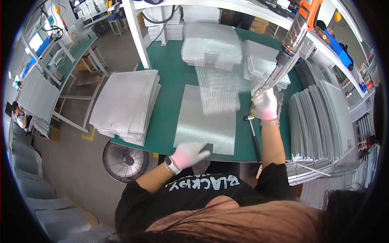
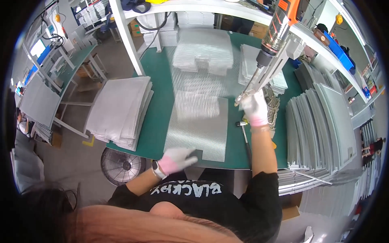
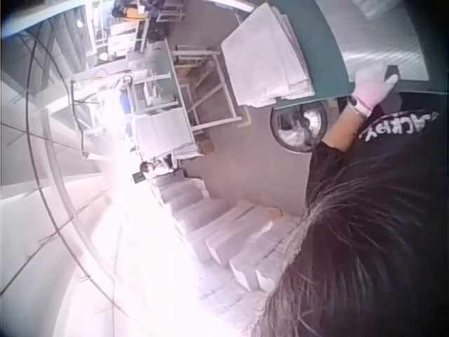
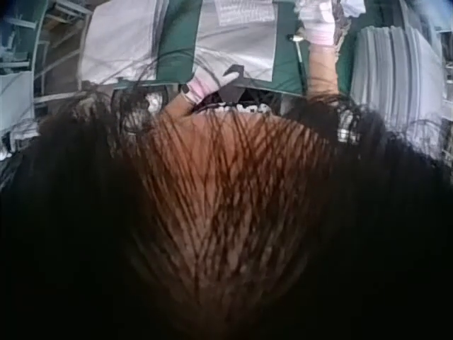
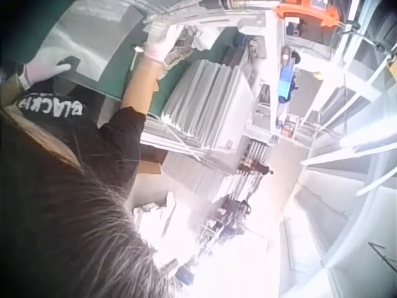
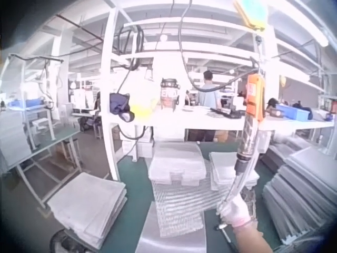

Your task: Assembling metal frames onto mesh filter screens, using a mallet for fitting, and stacking finished units.

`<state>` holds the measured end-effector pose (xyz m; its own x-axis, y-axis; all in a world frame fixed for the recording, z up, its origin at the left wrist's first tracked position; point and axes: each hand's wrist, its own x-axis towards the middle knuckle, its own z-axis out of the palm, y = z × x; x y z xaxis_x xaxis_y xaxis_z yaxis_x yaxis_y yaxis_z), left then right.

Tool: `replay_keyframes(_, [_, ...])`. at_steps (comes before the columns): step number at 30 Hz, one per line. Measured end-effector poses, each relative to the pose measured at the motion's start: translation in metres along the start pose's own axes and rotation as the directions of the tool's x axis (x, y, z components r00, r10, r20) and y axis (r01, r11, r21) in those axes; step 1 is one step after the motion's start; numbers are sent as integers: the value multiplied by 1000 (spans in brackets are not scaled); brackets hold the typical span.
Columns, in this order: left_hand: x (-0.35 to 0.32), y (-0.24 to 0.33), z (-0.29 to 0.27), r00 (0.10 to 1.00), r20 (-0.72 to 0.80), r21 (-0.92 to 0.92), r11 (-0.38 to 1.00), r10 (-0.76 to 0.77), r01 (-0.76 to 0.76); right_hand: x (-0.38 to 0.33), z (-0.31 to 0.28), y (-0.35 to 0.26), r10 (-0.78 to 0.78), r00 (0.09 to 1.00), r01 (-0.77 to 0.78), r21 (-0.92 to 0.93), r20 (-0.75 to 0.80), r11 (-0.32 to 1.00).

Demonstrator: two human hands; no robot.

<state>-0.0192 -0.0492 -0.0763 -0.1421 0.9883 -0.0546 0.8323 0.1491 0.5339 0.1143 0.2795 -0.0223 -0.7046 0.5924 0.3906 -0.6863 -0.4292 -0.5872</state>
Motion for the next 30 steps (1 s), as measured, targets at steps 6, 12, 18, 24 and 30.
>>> replay_keyframes(6, [52, -54, 19, 971, -229, 407, 913, 65, 35, -111, -16, 23, 98, 984, -132, -234, -150, 963])
replay_keyframes(12, [28, -66, 8, 948, -158, -979, -78, -278, -186, -179, 9, 41, 7, 945, -164, -452, -328, 877])
replay_keyframes(18, [6, -24, -43, 865, -242, -549, 797, -440, 252, -174, 44, 58, -78, 903, -319, -782, -422, 536])
replay_keyframes(24, [32, -36, -14, 834, -325, -316, 883, -445, 348, -145, 41, 61, -164, 920, -363, -932, -355, -17])
replay_keyframes(30, [42, -56, 6, 835, -334, -191, 899, -438, 394, -152, 11, 80, -113, 921, -382, -919, -372, -96])
